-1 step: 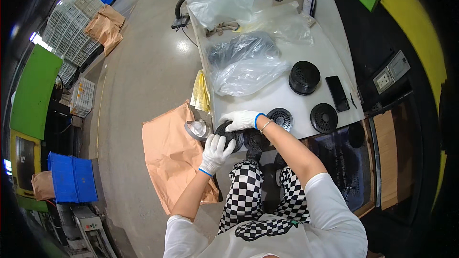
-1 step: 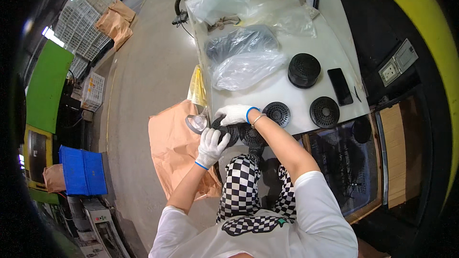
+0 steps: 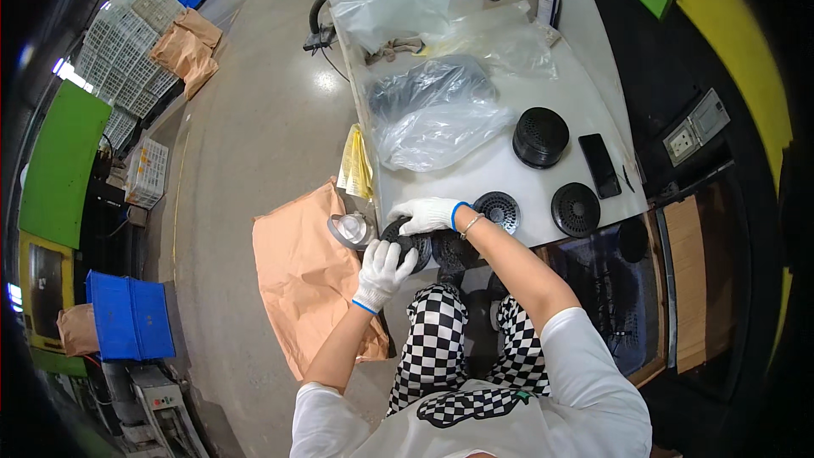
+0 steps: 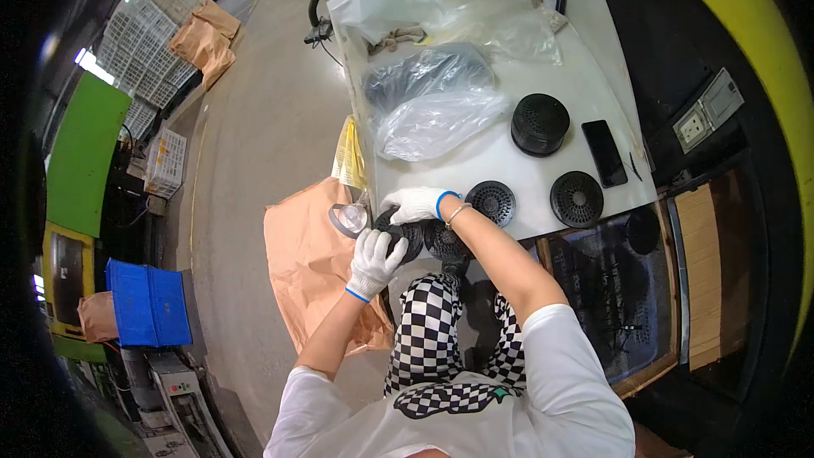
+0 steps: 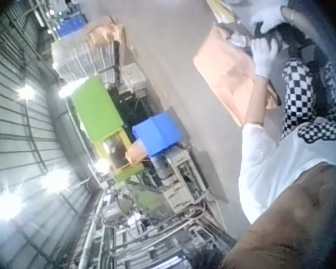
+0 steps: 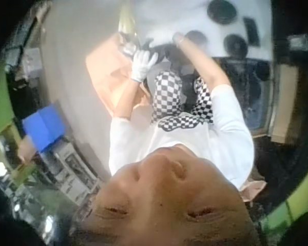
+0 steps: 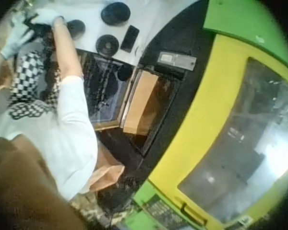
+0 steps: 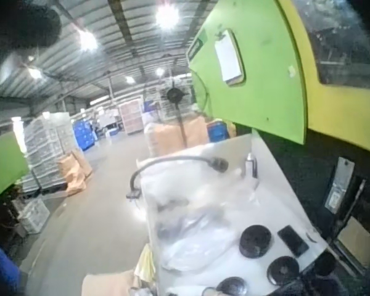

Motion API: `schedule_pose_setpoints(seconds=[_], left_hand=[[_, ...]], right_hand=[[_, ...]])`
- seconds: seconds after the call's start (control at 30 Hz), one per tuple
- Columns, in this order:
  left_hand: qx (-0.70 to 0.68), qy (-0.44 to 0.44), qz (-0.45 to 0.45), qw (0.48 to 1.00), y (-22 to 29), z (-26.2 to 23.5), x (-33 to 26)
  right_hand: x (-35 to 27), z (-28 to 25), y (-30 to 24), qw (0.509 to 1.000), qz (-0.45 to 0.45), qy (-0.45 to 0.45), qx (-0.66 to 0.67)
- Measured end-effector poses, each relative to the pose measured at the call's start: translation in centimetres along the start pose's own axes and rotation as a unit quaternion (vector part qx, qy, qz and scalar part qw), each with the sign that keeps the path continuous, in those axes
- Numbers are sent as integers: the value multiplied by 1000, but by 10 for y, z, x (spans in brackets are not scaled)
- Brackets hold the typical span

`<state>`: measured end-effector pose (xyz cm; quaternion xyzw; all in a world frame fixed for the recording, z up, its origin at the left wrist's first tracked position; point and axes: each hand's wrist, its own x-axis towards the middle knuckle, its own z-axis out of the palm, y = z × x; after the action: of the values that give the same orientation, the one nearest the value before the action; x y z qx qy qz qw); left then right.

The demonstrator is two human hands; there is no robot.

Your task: The person assembles plastic filter parts by fitting circular grates and cylindrical bodies together by hand, then puts the assembled components into a plastic bag.

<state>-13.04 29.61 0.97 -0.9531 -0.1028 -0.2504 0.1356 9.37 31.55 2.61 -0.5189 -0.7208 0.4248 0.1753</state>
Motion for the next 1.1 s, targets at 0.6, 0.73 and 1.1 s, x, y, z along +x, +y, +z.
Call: schedule_pose_setpoints(seconds=[0.6, 0.73, 1.1], left_hand=[[-23, -126, 29, 991, -25, -36, 41], [3, -132, -19, 991, -26, -21, 59], [-140, -199, -292, 925, -50, -16, 89]], right_hand=[[12, 0, 20, 996, -37, -7, 78], [7, 0, 28, 993, -86, 59, 53], [-39, -29, -19, 983, -63, 174, -24]])
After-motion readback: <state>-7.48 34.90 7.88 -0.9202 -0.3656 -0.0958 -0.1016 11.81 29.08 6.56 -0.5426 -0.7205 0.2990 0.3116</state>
